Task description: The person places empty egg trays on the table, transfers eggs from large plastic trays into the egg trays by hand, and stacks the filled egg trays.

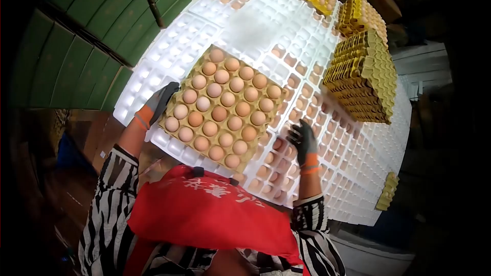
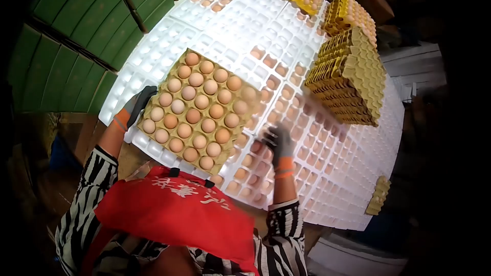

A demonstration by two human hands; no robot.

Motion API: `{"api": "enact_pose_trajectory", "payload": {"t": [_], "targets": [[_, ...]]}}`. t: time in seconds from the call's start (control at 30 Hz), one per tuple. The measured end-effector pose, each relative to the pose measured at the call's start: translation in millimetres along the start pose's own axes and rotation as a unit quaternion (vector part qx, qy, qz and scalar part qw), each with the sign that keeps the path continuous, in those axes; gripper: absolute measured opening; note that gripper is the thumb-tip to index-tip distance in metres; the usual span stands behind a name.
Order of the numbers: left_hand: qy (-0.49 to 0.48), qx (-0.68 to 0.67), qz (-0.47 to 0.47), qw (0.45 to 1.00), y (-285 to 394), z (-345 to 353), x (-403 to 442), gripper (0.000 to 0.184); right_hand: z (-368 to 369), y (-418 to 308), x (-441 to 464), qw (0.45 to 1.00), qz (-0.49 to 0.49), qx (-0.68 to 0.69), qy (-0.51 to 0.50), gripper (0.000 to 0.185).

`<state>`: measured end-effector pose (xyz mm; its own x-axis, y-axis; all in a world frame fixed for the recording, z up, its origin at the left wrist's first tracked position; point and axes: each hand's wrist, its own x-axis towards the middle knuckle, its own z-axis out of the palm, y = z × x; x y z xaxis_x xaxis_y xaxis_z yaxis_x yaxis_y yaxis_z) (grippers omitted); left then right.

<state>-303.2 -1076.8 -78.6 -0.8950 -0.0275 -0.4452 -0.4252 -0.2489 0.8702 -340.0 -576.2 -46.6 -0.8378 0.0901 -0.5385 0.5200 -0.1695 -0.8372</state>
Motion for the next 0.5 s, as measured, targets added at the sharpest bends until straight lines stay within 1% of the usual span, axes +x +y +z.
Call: {"api": "enact_pose_trajectory", "payload": {"t": [0.03, 0.07, 0.1, 0.13, 0.17, 0.2, 0.23, 0.27, 0.3, 0.33, 0.37, 0.4, 0.43, 0.47, 0.5], "targets": [[-0.027, 0.018, -0.051, 0.998, 4.2, 2.6, 3.3, 0.053, 28.3, 14.5, -25.6, 0.999, 0.032, 0.028, -0.009, 0.047], [-0.018, 0.019, -0.062, 0.998, -4.9, -3.4, 11.3, 0.057, 36.4, 56.0, -24.2, 0.998, 0.036, 0.052, 0.0, 0.048], [-0.018, 0.013, -0.069, 0.997, -5.3, -5.7, 14.0, 0.057, 43.4, 79.9, -27.6, 0.997, 0.045, 0.052, -0.045, 0.048], [-0.021, 0.008, -0.075, 0.997, -5.7, -5.0, 17.5, 0.057, 47.4, 103.6, -26.4, 0.995, 0.036, -0.035, -0.087, 0.045], [-0.028, 0.005, -0.083, 0.996, -6.6, 0.4, 22.2, 0.057, 58.8, 122.5, -32.4, 0.936, -0.212, -0.262, -0.098, 0.042], [-0.025, 0.014, -0.069, 0.997, -0.7, 9.6, 21.1, 0.055, 70.8, 140.3, -38.3, 0.774, -0.435, -0.459, 0.026, 0.04], [-0.047, -0.081, -0.088, 0.992, -30.2, -11.4, 43.3, 0.053, 82.0, 144.1, -43.7, 0.795, -0.409, -0.447, 0.027, 0.045], [-0.057, -0.115, -0.1, 0.987, -24.9, -3.0, 41.9, 0.05, 94.7, 131.4, -50.5, 0.88, -0.315, -0.354, 0.02, 0.044], [-0.066, -0.148, -0.111, 0.98, -14.6, 6.3, 33.9, 0.048, 100.2, 125.7, -51.2, 0.926, -0.255, -0.278, 0.012, 0.042], [-0.029, -0.084, -0.08, 0.993, -9.2, 16.7, 27.1, 0.046, 105.7, 119.9, -52.2, 0.961, -0.196, -0.196, 0.013, 0.04], [0.01, -0.022, -0.043, 0.999, -5.6, 25.1, 20.8, 0.044, 114.1, 110.9, -58.3, 0.986, -0.148, -0.073, 0.023, 0.036], [-0.016, -0.085, -0.045, 0.995, -2.9, 26.4, 19.9, 0.042, 122.5, 101.8, -64.7, 0.992, -0.106, 0.057, 0.043, 0.033], [-0.047, -0.101, -0.036, 0.993, -1.4, 26.7, 18.2, 0.04, 124.0, 98.6, -66.4, 0.989, -0.092, 0.109, 0.042, 0.032], [-0.079, -0.116, -0.028, 0.99, 10.8, 37.9, 10.5, 0.039, 119.0, 99.8, -68.3, 0.987, -0.153, 0.007, 0.048, 0.033], [-0.112, -0.207, -0.076, 0.969, 24.0, 46.6, -4.1, 0.039, 106.7, 107.4, -71.9, 0.962, -0.231, -0.133, 0.049, 0.034]]}}
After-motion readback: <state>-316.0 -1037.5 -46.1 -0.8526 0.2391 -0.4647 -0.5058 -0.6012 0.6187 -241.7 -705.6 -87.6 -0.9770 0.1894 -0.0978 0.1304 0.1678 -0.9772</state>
